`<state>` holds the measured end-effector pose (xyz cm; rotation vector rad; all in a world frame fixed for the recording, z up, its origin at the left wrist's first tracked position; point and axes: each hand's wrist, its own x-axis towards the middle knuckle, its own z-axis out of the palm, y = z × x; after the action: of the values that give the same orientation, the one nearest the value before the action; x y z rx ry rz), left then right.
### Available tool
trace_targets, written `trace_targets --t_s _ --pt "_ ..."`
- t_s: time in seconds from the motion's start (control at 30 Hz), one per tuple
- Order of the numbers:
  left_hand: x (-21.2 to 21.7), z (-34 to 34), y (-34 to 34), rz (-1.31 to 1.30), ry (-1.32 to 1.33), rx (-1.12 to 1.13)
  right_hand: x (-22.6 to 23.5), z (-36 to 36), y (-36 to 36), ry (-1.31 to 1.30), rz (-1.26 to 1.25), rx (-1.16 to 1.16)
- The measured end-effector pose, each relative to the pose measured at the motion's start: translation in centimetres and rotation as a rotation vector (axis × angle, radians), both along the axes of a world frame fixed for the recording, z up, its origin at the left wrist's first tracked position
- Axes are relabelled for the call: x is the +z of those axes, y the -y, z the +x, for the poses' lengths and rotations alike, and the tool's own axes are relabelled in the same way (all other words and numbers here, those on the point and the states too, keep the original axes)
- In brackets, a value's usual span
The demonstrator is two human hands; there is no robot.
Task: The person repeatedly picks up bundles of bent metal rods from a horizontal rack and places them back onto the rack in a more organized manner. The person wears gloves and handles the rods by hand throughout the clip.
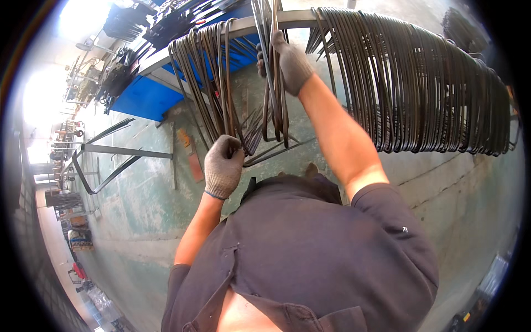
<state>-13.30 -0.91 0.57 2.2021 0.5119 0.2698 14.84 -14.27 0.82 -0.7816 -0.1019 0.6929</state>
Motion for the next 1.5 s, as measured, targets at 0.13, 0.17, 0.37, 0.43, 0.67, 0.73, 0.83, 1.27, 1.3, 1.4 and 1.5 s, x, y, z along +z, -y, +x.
trace_targets --t_s 0.13,0.17,0.37,0.43,0.67,0.73,0.83,1.27,1.3,1.4,1.5 --pt "-0.6 1.2 0.4 0.122 0.115 -0.05 -2.2 -2.2 1.6 0.007 0.022 0.025" --pt "-0.4 1.6 0.2 0.157 0.161 -0.05 -2.7 -2.2 1.9 0.005 0.013 0.056" --pt "2.5 5.4 0.1 0.112 0.277 -0.007 -6.3 -3.3 3.2 -0.034 -0.155 0.151" --pt "1.5 6.9 1.5 -0.059 0.268 -0.028 -7.0 -3.5 2.9 -0.015 -0.14 0.147" --pt "-0.2 8.7 4.6 0.252 0.206 -0.008 -6.0 -3.6 2.3 0.013 -0.34 0.089" --pt "-0.2 9.6 4.6 0.281 0.144 0.013 -5.2 -3.6 2.3 0.071 -0.413 0.056" --pt "0.5 11.6 4.8 0.156 0.03 0.03 -3.7 -4.4 2.5 0.128 -0.448 0.019" --pt "3.5 16.5 3.8 -0.758 -0.054 0.17 -4.5 -4.1 2.5 0.169 -0.433 -0.159" --pt "3.8 16.9 3.6 -0.758 -0.056 0.165 -4.0 -4.2 2.6 0.136 -0.418 -0.128" --pt "5.0 18.2 3.4 -0.878 -0.016 0.187 -3.8 -4.2 2.9 0.069 -0.421 -0.131" --pt "5.4 19.9 2.3 -0.921 0.012 0.199 -1.8 -5.3 3.4 0.067 -0.477 -0.149"
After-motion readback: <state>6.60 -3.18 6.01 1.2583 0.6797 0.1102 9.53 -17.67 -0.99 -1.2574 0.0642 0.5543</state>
